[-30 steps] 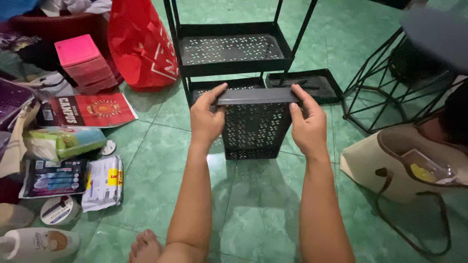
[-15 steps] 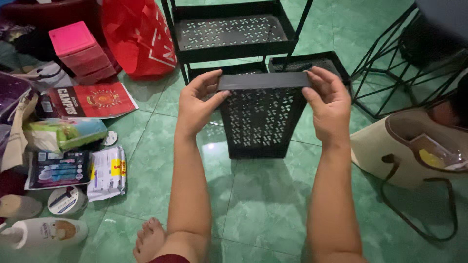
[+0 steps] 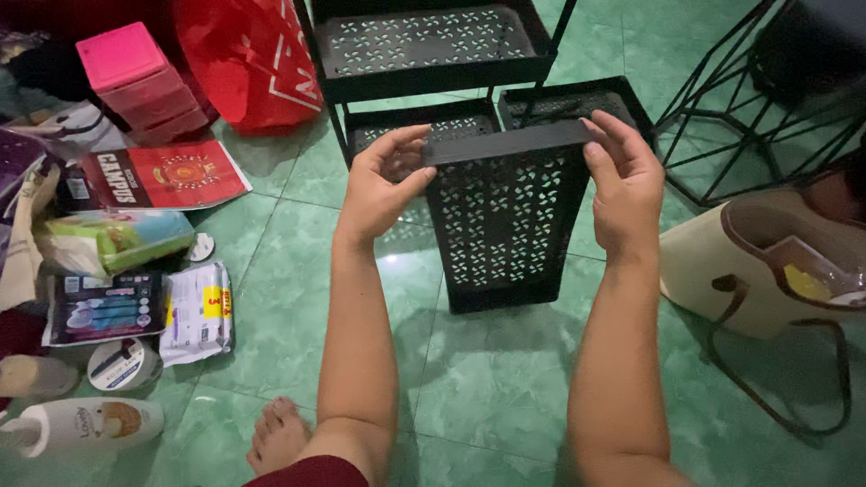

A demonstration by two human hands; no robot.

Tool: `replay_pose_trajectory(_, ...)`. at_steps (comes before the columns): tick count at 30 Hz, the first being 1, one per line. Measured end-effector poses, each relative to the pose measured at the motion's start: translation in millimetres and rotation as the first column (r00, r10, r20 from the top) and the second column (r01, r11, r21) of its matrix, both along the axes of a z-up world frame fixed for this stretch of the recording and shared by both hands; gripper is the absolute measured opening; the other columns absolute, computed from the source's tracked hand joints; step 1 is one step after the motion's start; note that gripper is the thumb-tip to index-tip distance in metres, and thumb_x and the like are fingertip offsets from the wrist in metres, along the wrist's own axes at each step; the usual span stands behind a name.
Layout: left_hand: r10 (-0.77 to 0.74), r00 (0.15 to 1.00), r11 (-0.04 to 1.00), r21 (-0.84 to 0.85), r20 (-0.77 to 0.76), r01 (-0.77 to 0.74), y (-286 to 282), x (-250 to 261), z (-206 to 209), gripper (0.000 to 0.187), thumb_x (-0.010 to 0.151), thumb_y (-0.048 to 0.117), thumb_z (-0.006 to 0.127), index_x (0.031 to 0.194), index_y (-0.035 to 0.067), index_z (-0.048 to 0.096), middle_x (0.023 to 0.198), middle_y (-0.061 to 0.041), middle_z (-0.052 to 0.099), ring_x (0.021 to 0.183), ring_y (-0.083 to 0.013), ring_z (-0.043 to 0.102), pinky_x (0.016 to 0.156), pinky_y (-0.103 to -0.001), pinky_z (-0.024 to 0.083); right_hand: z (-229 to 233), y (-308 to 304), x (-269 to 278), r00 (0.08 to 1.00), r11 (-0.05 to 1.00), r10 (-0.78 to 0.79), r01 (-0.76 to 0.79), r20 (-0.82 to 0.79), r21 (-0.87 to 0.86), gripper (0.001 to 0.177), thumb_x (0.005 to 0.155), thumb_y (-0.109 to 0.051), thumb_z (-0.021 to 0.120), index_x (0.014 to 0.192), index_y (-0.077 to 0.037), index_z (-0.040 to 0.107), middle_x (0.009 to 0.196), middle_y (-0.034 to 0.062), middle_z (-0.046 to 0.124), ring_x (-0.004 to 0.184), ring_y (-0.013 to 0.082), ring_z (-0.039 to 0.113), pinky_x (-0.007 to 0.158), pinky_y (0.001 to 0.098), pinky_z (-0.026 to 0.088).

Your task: The person assembles a black metal three-tier shelf by hand. They insert the vertical support poles into the perforated trays and stack the tiers to form the complete unit.

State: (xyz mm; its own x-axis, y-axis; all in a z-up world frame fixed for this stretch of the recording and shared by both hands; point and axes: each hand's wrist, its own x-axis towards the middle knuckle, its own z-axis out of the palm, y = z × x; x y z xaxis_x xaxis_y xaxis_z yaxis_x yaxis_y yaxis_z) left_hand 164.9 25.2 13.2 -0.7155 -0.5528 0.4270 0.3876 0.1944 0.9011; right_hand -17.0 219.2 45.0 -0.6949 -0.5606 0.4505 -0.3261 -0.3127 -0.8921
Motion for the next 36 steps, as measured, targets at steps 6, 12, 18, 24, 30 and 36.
replay_pose_trajectory(6,0.04,0.999,0.983,0.176,0.016,-0.042,-4.6,-11.0,-4.7,0.039,0.078,0.002,0.064,0.116,0.004,0.055,0.1,-0.004,0.059,0.088,-0.0084,0.058,0.073,-0.024,0.05,-10.2,-3.7,-22.5,0.98,0.997,-0.042,0.028,0.194,0.073,0.034,0.091,-0.017,0.054,0.122,-0.005,0.051,0.115,0.005,0.059,0.099,0.0126,0.057,0.083,0.0258,0.047)
replay_pose_trajectory(12,0.088,0.983,0.989,0.131,-0.163,-0.067,-25.5,-0.9,-8.8,0.039,0.082,-0.002,0.063,0.12,0.002,0.054,0.107,-0.007,0.057,0.095,-0.0127,0.058,0.082,-0.024,0.05,-23.8,10.3,-42.3,0.983,0.876,-0.094,0.006,0.158,0.482,0.036,0.088,-0.028,0.051,0.118,-0.008,0.055,0.111,0.0054,0.06,0.102,0.0161,0.057,0.082,0.0311,0.045)
replay_pose_trajectory(18,0.189,0.954,0.922,0.376,-0.233,-0.091,-38.0,6.3,-14.6,0.036,0.081,-0.001,0.059,0.116,0.001,0.054,0.101,-0.006,0.056,0.082,-0.014,0.059,0.061,-0.027,0.054,-34.0,33.5,-64.6,0.956,0.798,-0.032,-0.15,0.29,0.584,0.048,0.088,-0.041,0.042,0.124,-0.01,0.049,0.121,0.0097,0.055,0.111,0.0212,0.052,0.09,0.0392,0.04)
replay_pose_trajectory(24,0.204,0.9,0.889,0.459,-0.386,-0.004,-37.2,4.9,-0.2,0.034,0.081,-0.001,0.05,0.115,-0.002,0.049,0.102,-0.008,0.053,0.087,-0.0172,0.061,0.062,-0.037,0.058,-44.9,45.3,-72.1,0.917,0.83,-0.04,-0.191,0.398,0.524,0.058,0.081,-0.047,0.044,0.126,-0.011,0.043,0.125,0.0102,0.051,0.113,0.0256,0.05,0.092,0.0473,0.04)
replay_pose_trajectory(30,0.192,0.839,0.874,0.478,-0.509,0.09,-22.3,-6.4,17.9,0.041,0.081,-0.001,0.046,0.122,-0.003,0.045,0.105,-0.01,0.053,0.09,-0.0172,0.059,0.068,-0.032,0.056,-63.1,40.4,-81.2,0.811,0.912,0.257,-0.383,0.525,0.146,0.065,0.082,-0.039,0.053,0.132,-0.003,0.035,0.127,0.0067,0.046,0.113,0.0255,0.046,0.089,0.0464,0.038)
replay_pose_trajectory(36,0.198,0.823,0.888,0.454,-0.533,0.081,-8.7,-18.1,34.7,0.048,0.078,0.001,0.048,0.126,-0.004,0.044,0.109,-0.008,0.049,0.094,-0.0152,0.056,0.068,-0.026,0.053,-38.8,28.6,-65.4,0.835,0.957,0.286,-0.275,0.471,-0.094,0.059,0.088,-0.045,0.043,0.13,-0.004,0.037,0.124,0.0063,0.048,0.113,0.0258,0.047,0.091,0.0416,0.04)
